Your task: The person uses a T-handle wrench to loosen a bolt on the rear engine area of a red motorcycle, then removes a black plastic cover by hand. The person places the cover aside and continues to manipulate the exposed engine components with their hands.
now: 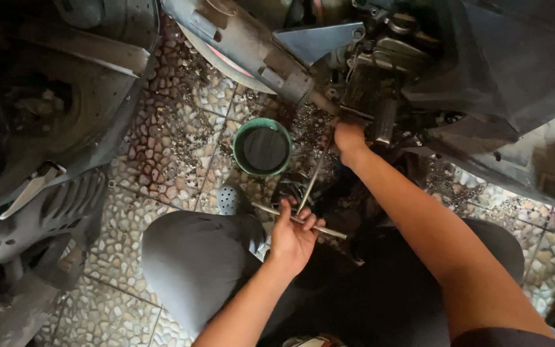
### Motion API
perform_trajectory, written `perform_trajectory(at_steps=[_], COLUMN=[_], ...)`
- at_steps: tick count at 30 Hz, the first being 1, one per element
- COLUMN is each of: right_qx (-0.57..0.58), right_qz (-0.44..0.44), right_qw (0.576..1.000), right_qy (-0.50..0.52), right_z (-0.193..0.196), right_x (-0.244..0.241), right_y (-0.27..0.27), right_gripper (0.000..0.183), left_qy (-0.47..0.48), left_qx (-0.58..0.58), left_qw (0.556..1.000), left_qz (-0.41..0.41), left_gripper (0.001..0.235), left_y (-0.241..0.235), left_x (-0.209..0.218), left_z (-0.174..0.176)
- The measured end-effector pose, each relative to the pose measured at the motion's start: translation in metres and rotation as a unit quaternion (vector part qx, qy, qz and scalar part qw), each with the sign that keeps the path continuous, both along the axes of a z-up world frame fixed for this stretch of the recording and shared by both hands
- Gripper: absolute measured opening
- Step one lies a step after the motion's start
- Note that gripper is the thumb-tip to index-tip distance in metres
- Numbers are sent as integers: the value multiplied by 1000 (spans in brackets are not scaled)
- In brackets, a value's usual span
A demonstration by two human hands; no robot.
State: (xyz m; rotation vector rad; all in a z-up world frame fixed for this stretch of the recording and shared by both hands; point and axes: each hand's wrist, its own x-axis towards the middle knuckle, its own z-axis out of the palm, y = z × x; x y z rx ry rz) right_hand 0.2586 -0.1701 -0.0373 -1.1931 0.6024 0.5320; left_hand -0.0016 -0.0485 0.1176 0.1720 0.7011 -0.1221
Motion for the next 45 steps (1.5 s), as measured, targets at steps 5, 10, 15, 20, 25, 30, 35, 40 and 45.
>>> perform_trajectory(at_steps=[5,10,15,20,25,30,35,40,45], right_qx=[72,45,88,125,135,86,12,-71,-72], right_qz=[-8,-8,-18,-14,1,-2,66,72,44], right_qw=[997,998,996,991,990,996,997,994,992], right_qy=[23,31,12,38,29,-10,-28,-44,-91], right_z=[-20,-20,-44,-54,-46,-40,-11,-19,17], right_x=[5,0,7,15,16,1,-53,-52,-38], right_y=[2,15,10,-1,8,10,35,32,27], right_gripper=[26,29,23,29,31,17,18,33,25], left_qy=[-24,24,18,-19,-50,-56,-1,97,60], left_qx=[79,189,279,377,446,379,272,119,-41], left_qw=[995,979,959,926,893,922,960,988,997], left_qz=[49,78,45,-19,-47,-45,-60,-14,34], left_gripper=[22,16,18,21,20,12,3,11,28], left_y=[-2,-14,-37,-37,-20,-15,-16,1,-5], left_x=[6,1,3,-2,3,-8,-42,-43,-30], left_z=[-37,-35,-18,-31,-26,-33,-9,-43,-47])
